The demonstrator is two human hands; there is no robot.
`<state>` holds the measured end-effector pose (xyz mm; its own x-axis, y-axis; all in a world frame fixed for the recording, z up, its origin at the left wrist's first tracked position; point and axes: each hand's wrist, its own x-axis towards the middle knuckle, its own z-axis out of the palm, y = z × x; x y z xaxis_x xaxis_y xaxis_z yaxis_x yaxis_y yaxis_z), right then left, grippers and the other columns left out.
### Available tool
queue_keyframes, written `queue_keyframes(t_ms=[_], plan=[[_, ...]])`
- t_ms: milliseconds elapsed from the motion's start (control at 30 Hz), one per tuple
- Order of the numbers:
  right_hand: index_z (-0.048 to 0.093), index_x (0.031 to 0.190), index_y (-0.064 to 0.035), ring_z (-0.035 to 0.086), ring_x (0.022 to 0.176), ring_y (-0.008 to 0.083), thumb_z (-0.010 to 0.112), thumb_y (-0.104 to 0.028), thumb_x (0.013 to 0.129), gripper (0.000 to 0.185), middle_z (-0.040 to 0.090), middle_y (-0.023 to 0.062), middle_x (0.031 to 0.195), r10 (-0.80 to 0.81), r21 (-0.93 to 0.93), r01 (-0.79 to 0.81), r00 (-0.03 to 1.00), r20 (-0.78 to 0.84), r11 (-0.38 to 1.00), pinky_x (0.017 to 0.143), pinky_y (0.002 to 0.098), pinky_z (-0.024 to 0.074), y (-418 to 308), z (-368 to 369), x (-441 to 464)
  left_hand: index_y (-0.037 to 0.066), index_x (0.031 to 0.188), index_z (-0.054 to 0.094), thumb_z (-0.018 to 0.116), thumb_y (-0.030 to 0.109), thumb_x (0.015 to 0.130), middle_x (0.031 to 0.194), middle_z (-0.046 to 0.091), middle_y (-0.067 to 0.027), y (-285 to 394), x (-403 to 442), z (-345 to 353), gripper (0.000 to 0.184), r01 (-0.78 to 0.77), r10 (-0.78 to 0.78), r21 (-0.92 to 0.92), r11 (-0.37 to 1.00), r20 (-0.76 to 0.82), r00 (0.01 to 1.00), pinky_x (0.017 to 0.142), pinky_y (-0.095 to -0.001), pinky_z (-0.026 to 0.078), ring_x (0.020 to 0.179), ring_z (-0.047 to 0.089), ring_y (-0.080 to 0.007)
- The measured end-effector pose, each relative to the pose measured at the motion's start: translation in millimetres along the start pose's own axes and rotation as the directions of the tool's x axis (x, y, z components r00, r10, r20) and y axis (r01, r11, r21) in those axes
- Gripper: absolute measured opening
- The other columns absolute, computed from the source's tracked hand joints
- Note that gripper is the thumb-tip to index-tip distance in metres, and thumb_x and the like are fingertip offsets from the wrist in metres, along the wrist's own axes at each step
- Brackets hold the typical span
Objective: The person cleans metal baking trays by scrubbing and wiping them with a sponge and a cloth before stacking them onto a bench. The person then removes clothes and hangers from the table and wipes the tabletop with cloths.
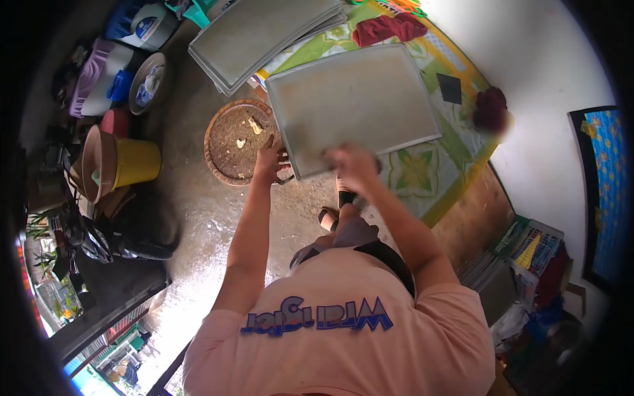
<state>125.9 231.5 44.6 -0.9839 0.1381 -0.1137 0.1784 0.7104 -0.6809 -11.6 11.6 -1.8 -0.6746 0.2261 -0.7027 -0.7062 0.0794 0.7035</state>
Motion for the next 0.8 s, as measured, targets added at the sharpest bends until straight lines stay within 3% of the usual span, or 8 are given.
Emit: queue_keyframes(t_ms=[67,133,233,300,433,633,700,800], plan=[[0.066,0.110,-0.0216,0.062,0.092,0.0318,0.058,-0.017,0.083,0.028,0.063,0.0117,0.098,0.029,-0.111,-0.076,0.929,-0.369,0.991,0.076,0.0467,0.0502,37.9,-31.7,16.0,0.017,0.153,0.015,0.055,0.039,0.093,0.104,0.063,-0.0105,-5.6,-17.4,-4.0,0.075,0.069,-0.069,-0.022,0.997,-0.001,0.998,0.058,-0.0350,0.051,0.078,0.062,-0.0220],[0.061,0.114,-0.0162,0.060,0.097,0.0350,0.061,-0.019,0.084,0.030,0.059,0.0150,0.105,0.204,-0.302,-0.375,0.857,-0.473,0.877,0.075,0.0474,0.0507,61.1,-47.1,18.4,0.023,0.153,0.013,0.050,0.051,0.094,0.122,0.058,-0.0125,-19.8,-28.1,-14.2,0.075,0.162,-0.144,-0.116,0.980,0.146,0.979,0.072,-0.0389,0.050,0.095,0.061,-0.0228],[0.057,0.114,-0.0109,0.058,0.100,0.0386,0.059,-0.021,0.086,0.030,0.056,0.0172,0.110,0.296,-0.439,-0.460,0.871,-0.392,0.771,0.074,0.0491,0.0506,65.0,-2.4,9.4,0.022,0.147,0.029,0.043,0.057,0.096,0.127,0.056,-0.0139,-45.1,-39.6,-3.9,0.064,0.079,-0.038,-0.266,0.961,0.154,0.987,0.072,-0.0351,0.054,0.097,0.063,-0.0263],[0.055,0.110,-0.0072,0.059,0.095,0.0405,0.053,-0.021,0.089,0.026,0.056,0.0215,0.108,0.128,-0.487,-0.180,0.982,-0.138,0.855,0.074,0.0518,0.0504,11.9,30.6,-7.6,0.022,0.149,0.028,0.038,0.061,0.096,0.135,0.049,-0.0147,-45.8,-44.1,-1.1,0.066,0.091,-0.047,-0.314,0.945,0.148,0.988,0.083,-0.0381,0.050,0.106,0.059,-0.0266],[0.052,0.121,-0.0077,0.058,0.097,0.0468,0.058,-0.012,0.083,0.039,0.055,0.0262,0.116,-0.036,0.079,0.022,0.982,0.184,0.997,0.081,0.0532,0.0490,-61.0,102.1,-19.5,0.018,0.151,0.023,0.036,0.064,0.095,0.147,0.037,-0.0135,-23.6,-70.7,0.4,0.074,-0.019,0.029,-0.313,0.949,0.027,0.999,0.100,-0.0442,0.037,0.129,0.042,-0.0273],[0.049,0.129,-0.0065,0.054,0.108,0.0384,0.053,-0.008,0.085,0.044,0.055,0.0231,0.112,-0.101,0.524,0.237,0.956,-0.275,0.818,0.093,0.0436,0.0429,-129.6,88.4,13.0,0.005,0.150,0.022,0.034,0.061,0.097,0.155,0.024,-0.0132,-14.7,-105.2,-6.3,0.078,-0.589,0.496,-0.268,0.762,-0.344,0.798,0.115,-0.0407,0.018,0.141,0.025,-0.0280],[0.050,0.127,-0.0067,0.056,0.104,0.0308,0.050,-0.003,0.088,0.039,0.057,0.0202,0.114,-0.019,0.529,0.149,0.970,-0.242,0.835,0.094,0.0412,0.0429,-159.3,72.5,21.0,0.008,0.153,0.011,0.032,0.051,0.101,0.156,0.019,-0.0158,-32.2,-122.2,19.0,0.071,-0.482,0.569,-0.551,0.681,-0.015,0.822,0.116,-0.0402,0.018,0.143,0.021,-0.0302],[0.052,0.125,-0.0059,0.060,0.095,0.0267,0.051,-0.008,0.089,0.035,0.061,0.0184,0.106,0.197,0.738,0.137,0.917,-0.346,0.661,0.086,0.0379,0.0466,-143.0,49.0,66.9,0.008,0.151,0.021,0.033,0.050,0.101,0.157,0.019,-0.0163,-35.4,-168.5,12.2,0.067,-0.698,0.699,0.050,0.715,-0.039,0.714,0.116,-0.0449,0.013,0.145,0.011,-0.0315]])
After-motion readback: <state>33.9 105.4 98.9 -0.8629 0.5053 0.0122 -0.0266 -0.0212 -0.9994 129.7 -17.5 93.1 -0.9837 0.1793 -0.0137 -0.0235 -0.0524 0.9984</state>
